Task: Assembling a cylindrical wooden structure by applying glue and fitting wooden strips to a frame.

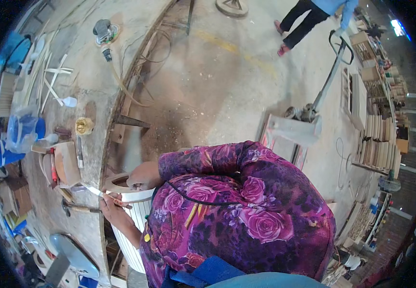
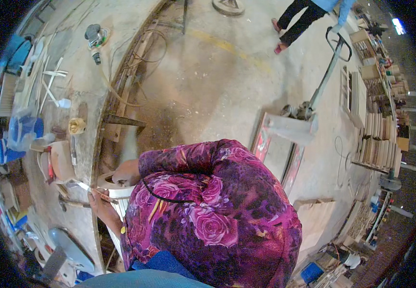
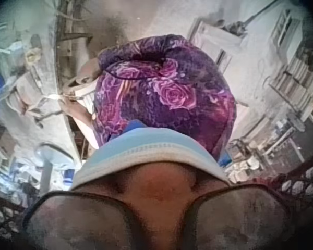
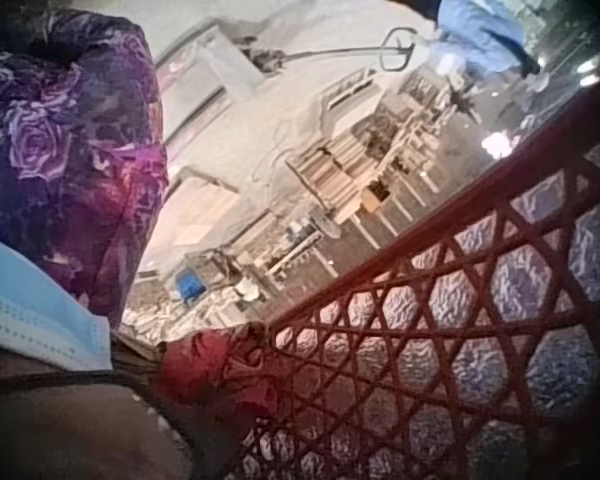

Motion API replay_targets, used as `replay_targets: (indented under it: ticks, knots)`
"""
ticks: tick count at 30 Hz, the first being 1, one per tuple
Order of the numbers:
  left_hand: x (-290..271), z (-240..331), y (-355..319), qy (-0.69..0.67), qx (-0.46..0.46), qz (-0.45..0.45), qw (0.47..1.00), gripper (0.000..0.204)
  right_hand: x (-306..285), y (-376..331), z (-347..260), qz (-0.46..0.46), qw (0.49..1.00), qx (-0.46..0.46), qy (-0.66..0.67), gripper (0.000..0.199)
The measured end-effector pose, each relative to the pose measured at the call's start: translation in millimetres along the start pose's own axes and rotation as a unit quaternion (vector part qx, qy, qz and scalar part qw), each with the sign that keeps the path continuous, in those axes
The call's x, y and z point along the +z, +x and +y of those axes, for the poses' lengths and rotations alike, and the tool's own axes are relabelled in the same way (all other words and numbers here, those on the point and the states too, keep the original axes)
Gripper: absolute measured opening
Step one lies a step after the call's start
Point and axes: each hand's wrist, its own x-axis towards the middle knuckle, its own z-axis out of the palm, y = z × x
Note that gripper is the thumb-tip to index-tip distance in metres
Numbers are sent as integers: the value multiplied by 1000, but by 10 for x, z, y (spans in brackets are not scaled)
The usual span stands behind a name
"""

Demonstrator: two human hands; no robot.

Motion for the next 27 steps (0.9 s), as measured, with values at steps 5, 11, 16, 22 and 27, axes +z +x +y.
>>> replay_targets:
  ticks: [5,11,16,22,27]
  knots:
    - [178,173,-145,151,65,-24,986,28,-21,-19,6,41,998,-21,-31,21]
    - [59,100,-335,318,92,-21,943,43,75,97,-37,-10,1000,-3,-29,34]
    - [100,-179,-715,152,142,11,978,29,25,13,-175,-131,991,26,-8,42]
    - [133,-17,-1314,232,207,116,943,26,198,-16,-138,-264,963,-45,-14,21]
    - [21,-106,-1397,174,157,172,957,28,270,314,-86,-369,927,-38,-63,16]
